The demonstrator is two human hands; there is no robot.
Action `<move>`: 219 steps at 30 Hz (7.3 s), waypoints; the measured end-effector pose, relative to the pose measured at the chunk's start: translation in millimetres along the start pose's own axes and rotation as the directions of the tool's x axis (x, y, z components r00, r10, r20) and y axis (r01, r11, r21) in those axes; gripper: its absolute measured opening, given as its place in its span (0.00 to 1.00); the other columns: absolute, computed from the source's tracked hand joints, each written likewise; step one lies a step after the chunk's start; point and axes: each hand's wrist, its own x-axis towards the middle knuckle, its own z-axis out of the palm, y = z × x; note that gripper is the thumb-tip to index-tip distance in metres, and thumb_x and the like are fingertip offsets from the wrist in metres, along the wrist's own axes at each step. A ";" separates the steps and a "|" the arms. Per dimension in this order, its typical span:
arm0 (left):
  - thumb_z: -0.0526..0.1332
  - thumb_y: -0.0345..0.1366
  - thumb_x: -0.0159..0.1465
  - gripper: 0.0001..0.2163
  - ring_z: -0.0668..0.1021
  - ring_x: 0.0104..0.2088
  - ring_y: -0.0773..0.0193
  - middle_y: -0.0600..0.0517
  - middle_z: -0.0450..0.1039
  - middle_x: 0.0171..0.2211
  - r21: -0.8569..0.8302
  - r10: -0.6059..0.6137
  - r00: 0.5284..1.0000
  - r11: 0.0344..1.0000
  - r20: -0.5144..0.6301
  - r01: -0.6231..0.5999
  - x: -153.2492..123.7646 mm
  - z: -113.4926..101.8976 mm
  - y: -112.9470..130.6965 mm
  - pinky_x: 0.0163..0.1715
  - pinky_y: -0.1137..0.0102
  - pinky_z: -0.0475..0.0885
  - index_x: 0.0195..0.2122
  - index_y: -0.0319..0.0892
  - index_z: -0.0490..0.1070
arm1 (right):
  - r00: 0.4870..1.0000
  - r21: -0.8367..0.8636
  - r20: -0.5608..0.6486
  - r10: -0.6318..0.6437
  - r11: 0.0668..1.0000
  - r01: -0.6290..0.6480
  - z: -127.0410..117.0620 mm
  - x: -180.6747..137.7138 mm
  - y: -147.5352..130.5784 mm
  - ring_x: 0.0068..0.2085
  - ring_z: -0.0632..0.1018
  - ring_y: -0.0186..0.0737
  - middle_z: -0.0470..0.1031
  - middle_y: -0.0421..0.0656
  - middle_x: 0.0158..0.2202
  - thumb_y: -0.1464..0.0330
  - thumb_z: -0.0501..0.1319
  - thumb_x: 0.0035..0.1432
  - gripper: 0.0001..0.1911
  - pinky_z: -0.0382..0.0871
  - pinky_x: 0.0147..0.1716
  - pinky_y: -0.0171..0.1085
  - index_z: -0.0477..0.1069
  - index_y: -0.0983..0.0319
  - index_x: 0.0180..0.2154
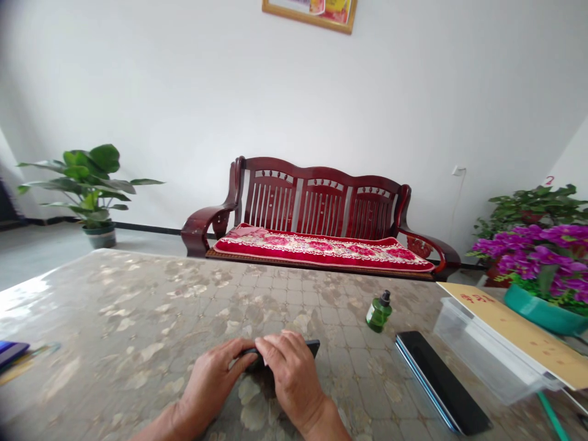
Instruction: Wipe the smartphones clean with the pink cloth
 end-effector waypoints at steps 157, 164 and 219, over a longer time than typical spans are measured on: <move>0.56 0.45 0.65 0.10 0.80 0.36 0.59 0.56 0.80 0.35 0.084 -0.041 0.986 0.995 -0.159 0.055 9.2 -10.3 -13.1 0.35 0.70 0.69 0.38 0.50 0.76 | 0.652 0.524 -0.193 0.733 0.639 -0.563 21.1 -23.6 37.6 0.46 0.80 0.45 0.80 0.48 0.45 0.59 0.54 0.65 0.17 0.76 0.46 0.40 0.77 0.61 0.45; 0.56 0.49 0.62 0.15 0.79 0.31 0.58 0.55 0.78 0.28 -0.231 -0.329 0.942 0.924 -0.066 0.306 17.8 -9.4 -11.5 0.31 0.71 0.70 0.36 0.46 0.76 | 0.678 0.597 -0.091 0.730 0.585 -0.550 20.6 -19.2 31.1 0.39 0.81 0.43 0.81 0.46 0.38 0.59 0.57 0.64 0.16 0.75 0.42 0.38 0.76 0.60 0.46; 0.67 0.30 0.48 0.48 0.41 0.69 0.44 0.39 0.28 0.71 0.055 -0.178 0.857 0.983 0.485 0.173 -16.0 18.2 16.6 0.66 0.54 0.47 0.69 0.42 0.46 | 0.748 0.387 0.260 0.611 0.643 -0.660 25.6 -16.1 15.0 0.44 0.79 0.40 0.80 0.43 0.43 0.67 0.57 0.62 0.13 0.71 0.44 0.36 0.76 0.57 0.46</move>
